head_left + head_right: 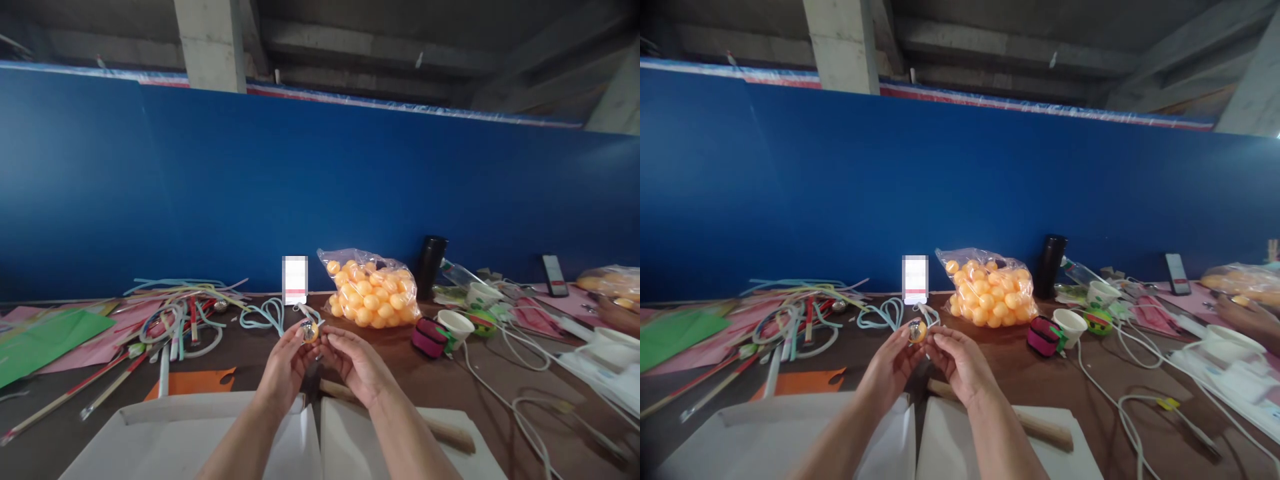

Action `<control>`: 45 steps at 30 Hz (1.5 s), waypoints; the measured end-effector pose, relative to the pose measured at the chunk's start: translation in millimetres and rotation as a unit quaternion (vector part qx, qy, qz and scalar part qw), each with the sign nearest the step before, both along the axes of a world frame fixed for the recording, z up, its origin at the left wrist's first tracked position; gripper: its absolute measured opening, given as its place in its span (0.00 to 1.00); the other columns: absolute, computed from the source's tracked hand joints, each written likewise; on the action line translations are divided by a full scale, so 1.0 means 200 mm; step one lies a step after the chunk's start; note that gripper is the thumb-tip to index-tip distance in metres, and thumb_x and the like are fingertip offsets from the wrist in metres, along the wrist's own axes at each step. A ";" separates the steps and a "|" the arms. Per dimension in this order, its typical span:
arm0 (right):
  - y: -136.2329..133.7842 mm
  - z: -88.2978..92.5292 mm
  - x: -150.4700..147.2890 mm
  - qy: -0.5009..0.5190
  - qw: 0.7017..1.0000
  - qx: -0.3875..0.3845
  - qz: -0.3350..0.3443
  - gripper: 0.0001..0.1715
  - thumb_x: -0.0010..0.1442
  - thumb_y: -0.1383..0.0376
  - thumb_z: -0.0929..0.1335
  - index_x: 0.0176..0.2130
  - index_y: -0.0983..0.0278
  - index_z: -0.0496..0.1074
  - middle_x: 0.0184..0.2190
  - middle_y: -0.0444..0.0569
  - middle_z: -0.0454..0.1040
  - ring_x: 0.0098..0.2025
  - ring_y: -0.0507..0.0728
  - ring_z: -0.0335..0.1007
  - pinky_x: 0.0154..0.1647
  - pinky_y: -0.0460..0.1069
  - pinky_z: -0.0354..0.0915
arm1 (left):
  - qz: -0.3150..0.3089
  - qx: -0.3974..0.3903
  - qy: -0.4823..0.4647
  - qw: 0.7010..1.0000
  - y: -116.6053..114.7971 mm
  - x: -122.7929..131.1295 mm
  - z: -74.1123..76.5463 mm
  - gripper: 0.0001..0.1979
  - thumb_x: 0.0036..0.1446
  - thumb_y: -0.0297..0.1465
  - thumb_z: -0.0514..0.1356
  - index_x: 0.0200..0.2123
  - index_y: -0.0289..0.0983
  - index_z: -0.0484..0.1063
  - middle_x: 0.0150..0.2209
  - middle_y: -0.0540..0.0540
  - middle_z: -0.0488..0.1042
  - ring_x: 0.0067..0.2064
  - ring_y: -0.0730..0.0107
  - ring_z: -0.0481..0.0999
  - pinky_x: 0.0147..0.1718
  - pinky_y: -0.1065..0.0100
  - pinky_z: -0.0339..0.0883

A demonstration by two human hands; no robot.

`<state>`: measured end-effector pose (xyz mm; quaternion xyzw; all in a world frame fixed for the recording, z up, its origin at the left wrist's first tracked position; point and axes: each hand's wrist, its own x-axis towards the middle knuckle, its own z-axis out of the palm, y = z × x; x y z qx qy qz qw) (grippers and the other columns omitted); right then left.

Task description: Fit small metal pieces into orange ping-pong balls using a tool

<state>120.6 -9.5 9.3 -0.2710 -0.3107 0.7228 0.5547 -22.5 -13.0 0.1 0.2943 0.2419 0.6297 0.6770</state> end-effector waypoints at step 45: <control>-0.05 0.07 -0.01 -0.025 0.998 0.038 0.032 0.13 0.48 0.62 0.76 0.31 0.67 0.73 0.27 0.43 0.73 0.26 0.46 0.67 0.31 0.43 0.71 | -0.048 0.027 0.042 0.998 -0.04 -0.01 0.03 0.17 0.56 0.31 0.60 0.49 0.35 0.71 0.39 0.42 0.77 0.37 0.69 0.76 0.38 0.69 0.69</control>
